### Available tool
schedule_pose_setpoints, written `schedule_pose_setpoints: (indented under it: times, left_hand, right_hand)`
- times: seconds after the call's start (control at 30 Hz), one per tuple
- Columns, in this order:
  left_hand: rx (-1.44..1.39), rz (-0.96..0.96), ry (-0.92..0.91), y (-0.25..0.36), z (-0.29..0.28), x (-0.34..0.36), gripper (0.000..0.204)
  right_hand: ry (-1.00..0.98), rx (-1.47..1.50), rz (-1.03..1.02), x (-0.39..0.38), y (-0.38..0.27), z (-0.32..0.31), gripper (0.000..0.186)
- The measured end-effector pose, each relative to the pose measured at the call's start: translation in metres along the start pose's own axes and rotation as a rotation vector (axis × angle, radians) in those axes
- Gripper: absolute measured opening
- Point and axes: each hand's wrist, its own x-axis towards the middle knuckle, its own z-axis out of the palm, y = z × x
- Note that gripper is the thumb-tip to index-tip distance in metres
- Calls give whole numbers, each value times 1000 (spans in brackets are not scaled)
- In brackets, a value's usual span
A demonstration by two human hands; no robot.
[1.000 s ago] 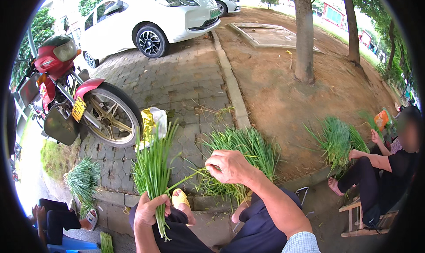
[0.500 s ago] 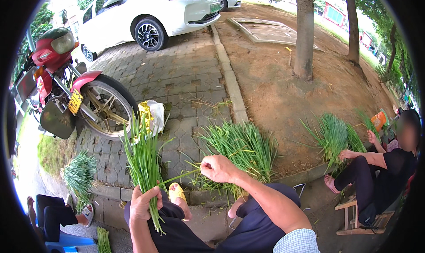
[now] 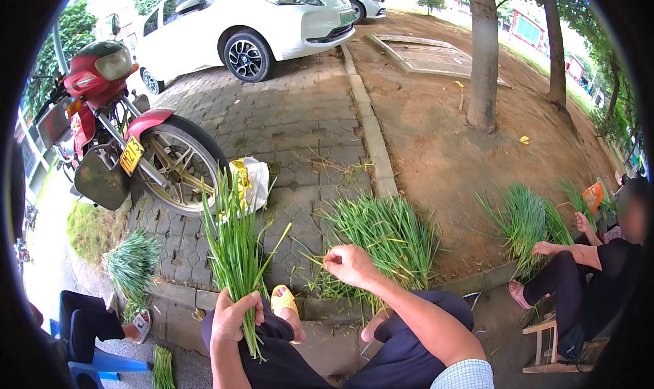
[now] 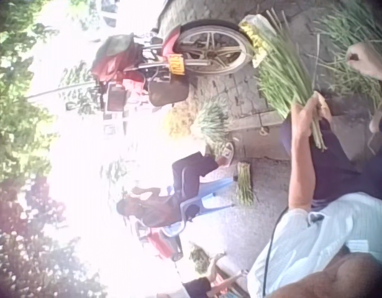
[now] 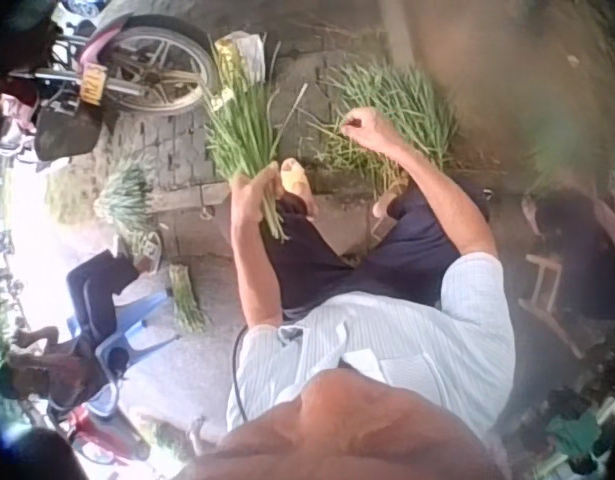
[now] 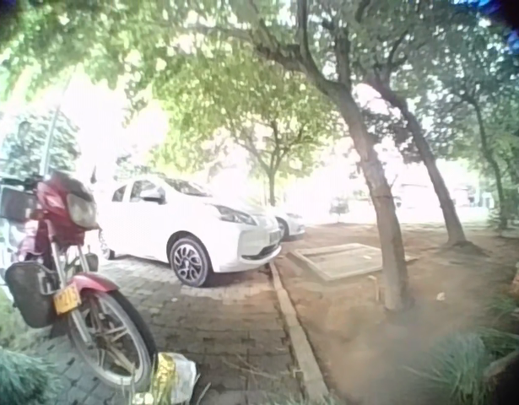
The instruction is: The person sits on the ground and bundles long green vegetables by hand. They gather the stalks, align them, and tie them into neat bunches using thin strips of material, placing the finished bundles on the pavement.
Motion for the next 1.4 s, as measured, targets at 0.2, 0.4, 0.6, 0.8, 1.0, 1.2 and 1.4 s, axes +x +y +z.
schedule_pose_setpoints:
  times: [0.2,0.4,0.6,0.8,1.0,1.2,1.4]
  left_hand:
    - [46,34,-54,2,3,-4,22]
    - [151,56,-126,3,7,-6,18]
    - [198,-3,-167,5,2,-12,15]
    - [230,-86,-201,3,6,-11,18]
    - [277,-162,-380,20,24,-17,6]
    - [343,-165,-396,16,23,-17,7]
    - [372,-150,-403,14,21,-15,10]
  right_hand:
    - [-59,-74,-54,1,8,23,13]
    - [-78,-302,-321,4,26,35,22]
    - [83,-403,1,20,-6,-8,23]
    - [594,-194,-308,47,-27,-61,18]
    - [643,-297,-530,59,-48,-71,21]
    - [581,-349,-547,67,-35,-71,16]
    - [527,-318,-488,69,-22,-72,8]
